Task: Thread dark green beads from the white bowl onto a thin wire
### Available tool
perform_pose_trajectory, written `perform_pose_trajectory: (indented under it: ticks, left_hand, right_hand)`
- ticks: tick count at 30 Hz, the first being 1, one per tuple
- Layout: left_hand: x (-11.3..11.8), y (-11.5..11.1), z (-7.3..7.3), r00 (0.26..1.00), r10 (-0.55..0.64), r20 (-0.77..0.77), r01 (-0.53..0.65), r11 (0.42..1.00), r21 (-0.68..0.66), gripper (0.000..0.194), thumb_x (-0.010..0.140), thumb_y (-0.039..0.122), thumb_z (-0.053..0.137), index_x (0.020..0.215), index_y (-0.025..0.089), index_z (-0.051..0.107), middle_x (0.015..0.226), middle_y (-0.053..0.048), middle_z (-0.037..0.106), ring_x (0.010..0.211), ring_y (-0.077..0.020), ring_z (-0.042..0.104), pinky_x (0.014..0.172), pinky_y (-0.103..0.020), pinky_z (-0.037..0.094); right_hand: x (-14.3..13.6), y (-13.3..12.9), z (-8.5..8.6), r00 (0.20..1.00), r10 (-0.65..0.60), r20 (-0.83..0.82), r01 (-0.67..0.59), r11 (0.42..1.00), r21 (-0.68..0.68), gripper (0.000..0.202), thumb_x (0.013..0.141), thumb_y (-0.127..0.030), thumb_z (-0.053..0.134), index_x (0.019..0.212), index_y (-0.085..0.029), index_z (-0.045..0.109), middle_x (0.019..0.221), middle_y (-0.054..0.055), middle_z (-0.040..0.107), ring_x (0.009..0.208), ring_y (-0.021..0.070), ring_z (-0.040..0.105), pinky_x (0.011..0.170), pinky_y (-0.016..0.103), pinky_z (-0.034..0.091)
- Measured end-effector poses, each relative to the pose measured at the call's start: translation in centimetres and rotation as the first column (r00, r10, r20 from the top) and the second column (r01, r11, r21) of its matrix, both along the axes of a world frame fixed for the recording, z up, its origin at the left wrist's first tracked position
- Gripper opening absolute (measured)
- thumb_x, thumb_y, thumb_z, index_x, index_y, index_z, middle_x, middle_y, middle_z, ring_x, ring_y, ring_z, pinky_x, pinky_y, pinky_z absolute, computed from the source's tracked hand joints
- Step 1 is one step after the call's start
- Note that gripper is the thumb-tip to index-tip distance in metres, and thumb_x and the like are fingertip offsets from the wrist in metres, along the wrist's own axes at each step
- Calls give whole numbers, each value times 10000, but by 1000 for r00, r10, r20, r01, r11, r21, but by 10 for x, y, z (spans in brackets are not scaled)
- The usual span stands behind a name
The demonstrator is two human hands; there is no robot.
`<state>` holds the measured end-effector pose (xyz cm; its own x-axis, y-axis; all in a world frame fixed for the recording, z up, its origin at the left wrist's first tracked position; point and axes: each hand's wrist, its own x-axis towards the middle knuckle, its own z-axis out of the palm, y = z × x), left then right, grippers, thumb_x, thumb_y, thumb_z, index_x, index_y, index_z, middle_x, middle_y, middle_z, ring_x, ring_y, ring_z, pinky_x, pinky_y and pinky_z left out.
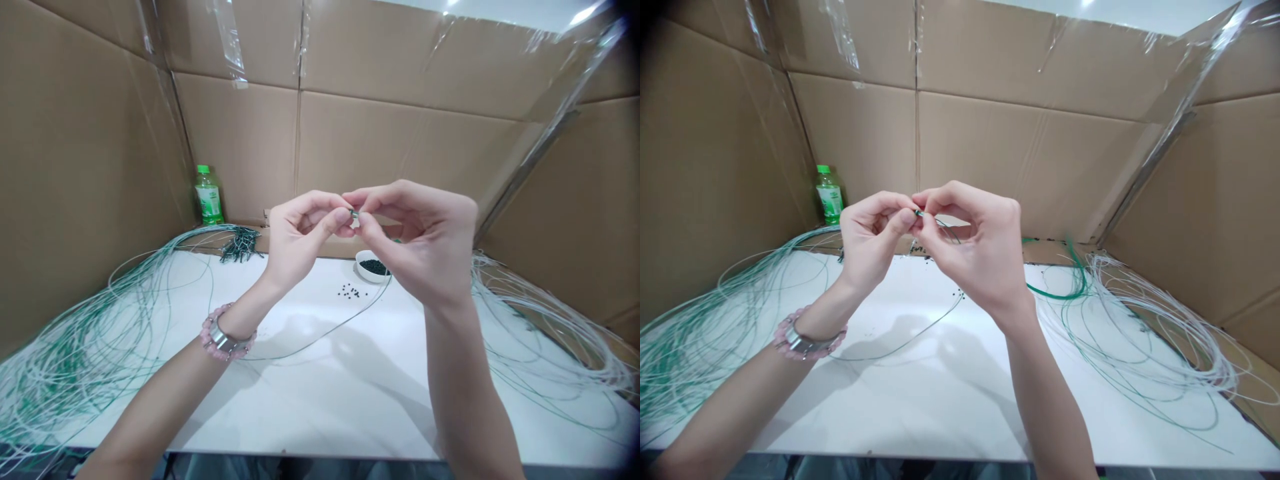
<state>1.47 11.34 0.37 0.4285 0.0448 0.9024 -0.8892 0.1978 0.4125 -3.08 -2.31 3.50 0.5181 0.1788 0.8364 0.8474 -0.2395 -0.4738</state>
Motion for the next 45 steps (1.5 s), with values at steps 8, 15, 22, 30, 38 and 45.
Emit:
perform_pose_trajectory:
  ticks: [8,15,22,30,38,45]
  left_hand:
    - [-2,0,3,998,-60,15,60,998,-8,55,801,214,692,762,176,693,670,35,688,588,-57,656,559,-103,552]
    - [-2,1,0,1000,17,-1,-17,1000,27,105,793,272,699,763,172,686,693,16,688,581,-75,657,567,-139,567]
    - [-2,4,2,987,159,-29,-157,986,60,163,804,328,683,755,174,698,685,-5,689,588,-104,660,570,-191,585]
    - [0,7,-1,960,257,108,-265,962,60,98,820,240,663,747,175,672,723,5,683,631,-80,646,609,-175,558]
    - [16,7,-2,978,177,-108,-171,984,58,168,785,265,688,677,155,621,603,20,627,511,-53,587,508,-146,504]
    - [27,-5,-15,978,54,-203,-47,998,39,212,763,323,721,685,147,631,617,10,646,542,-60,611,556,-155,535]
  right_hand:
    - [-2,-1,4,999,17,-28,-18,1000,-19,115,789,-98,627,723,-190,606,902,26,699,825,177,690,641,263,620]
    - [0,-3,-2,1000,-17,12,18,999,-47,97,824,-131,620,776,-207,656,929,12,709,815,169,688,711,286,615]
    - [11,-3,-7,996,-86,10,86,996,0,105,833,-197,637,752,-239,688,803,-7,706,739,165,678,687,300,597]
    - [16,10,-11,998,-50,-29,51,998,30,78,802,-203,639,728,-223,627,772,0,679,765,167,680,667,292,603]
    - [16,-42,6,934,-236,-268,11,771,-637,56,672,-225,719,683,-189,678,705,10,684,608,153,625,516,265,507]
    - [29,-23,0,979,-111,-172,68,968,-240,24,746,-204,704,741,-204,680,762,30,707,709,163,671,647,282,562]
